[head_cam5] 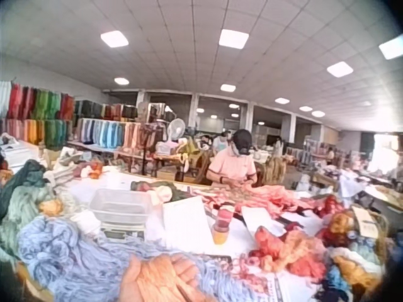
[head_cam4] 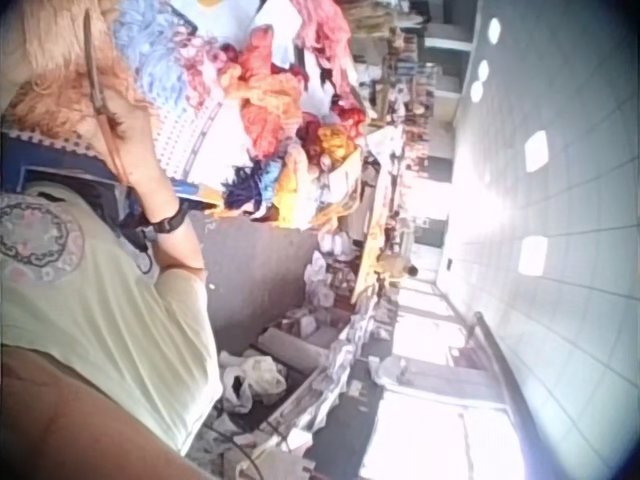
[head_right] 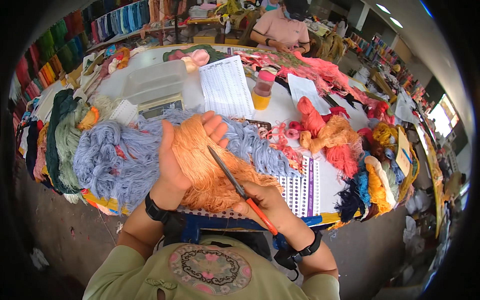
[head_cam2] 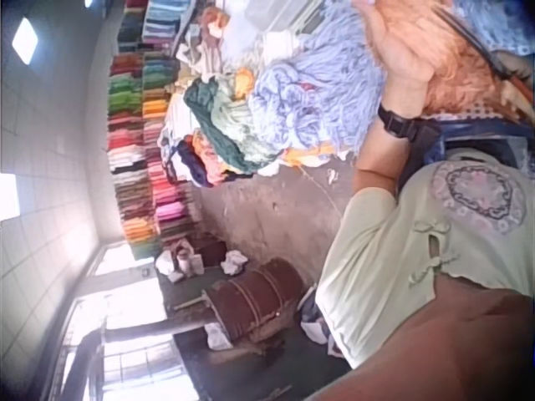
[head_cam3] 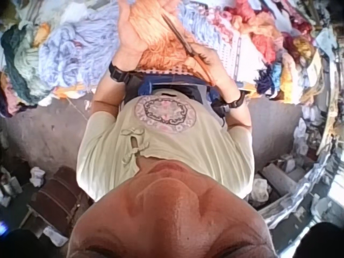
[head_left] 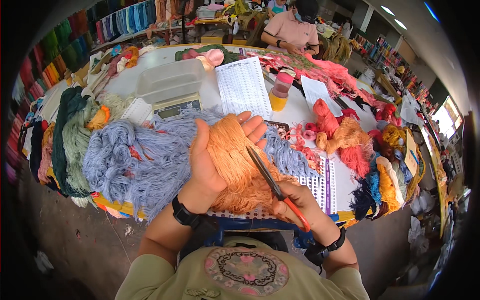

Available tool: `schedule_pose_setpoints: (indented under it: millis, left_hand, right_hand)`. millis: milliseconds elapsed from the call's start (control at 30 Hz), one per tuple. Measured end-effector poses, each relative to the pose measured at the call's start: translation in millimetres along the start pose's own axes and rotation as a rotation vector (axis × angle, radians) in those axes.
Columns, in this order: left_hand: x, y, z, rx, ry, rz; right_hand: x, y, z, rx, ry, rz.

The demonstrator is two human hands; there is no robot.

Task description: The person untangles and cuts a bundle of orange yarn with scissors before placing it on the floor. They then pick up a bundle of green yarn, untangle it, and tie individual strands onto a blue sorting rack.

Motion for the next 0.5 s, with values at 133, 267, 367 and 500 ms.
schedule_pose_setpoints:
  millis: [133, 267, 367, 500]
  left_hand:
    - [-1, 1, 4, -0.004, 0.012, -0.018]
    - [0, 1, 12, -0.023, 0.061, -0.003]
    - [2, 2, 16, -0.012, 0.086, -0.047]
    - [1, 4, 19, -0.073, 0.073, -0.082]
  right_hand:
    - [1, 4, -7, 0.064, -0.032, 0.016]
    - [-4, 2, -2, 0.031, 0.002, -0.027]
    - [-5, 1, -6, -0.025, 0.052, -0.026]
    - [1, 9, -5, -0.094, 0.028, -0.18]
Point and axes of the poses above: each hand's wrist, its own x-axis away from the middle knuckle, its own y-axis out of the back of the hand, z = x × y, the point moved 3 cm from there along -x, towards the middle knuckle, and after that the axes turned 3 degrees about y, right-handed, at the moved point
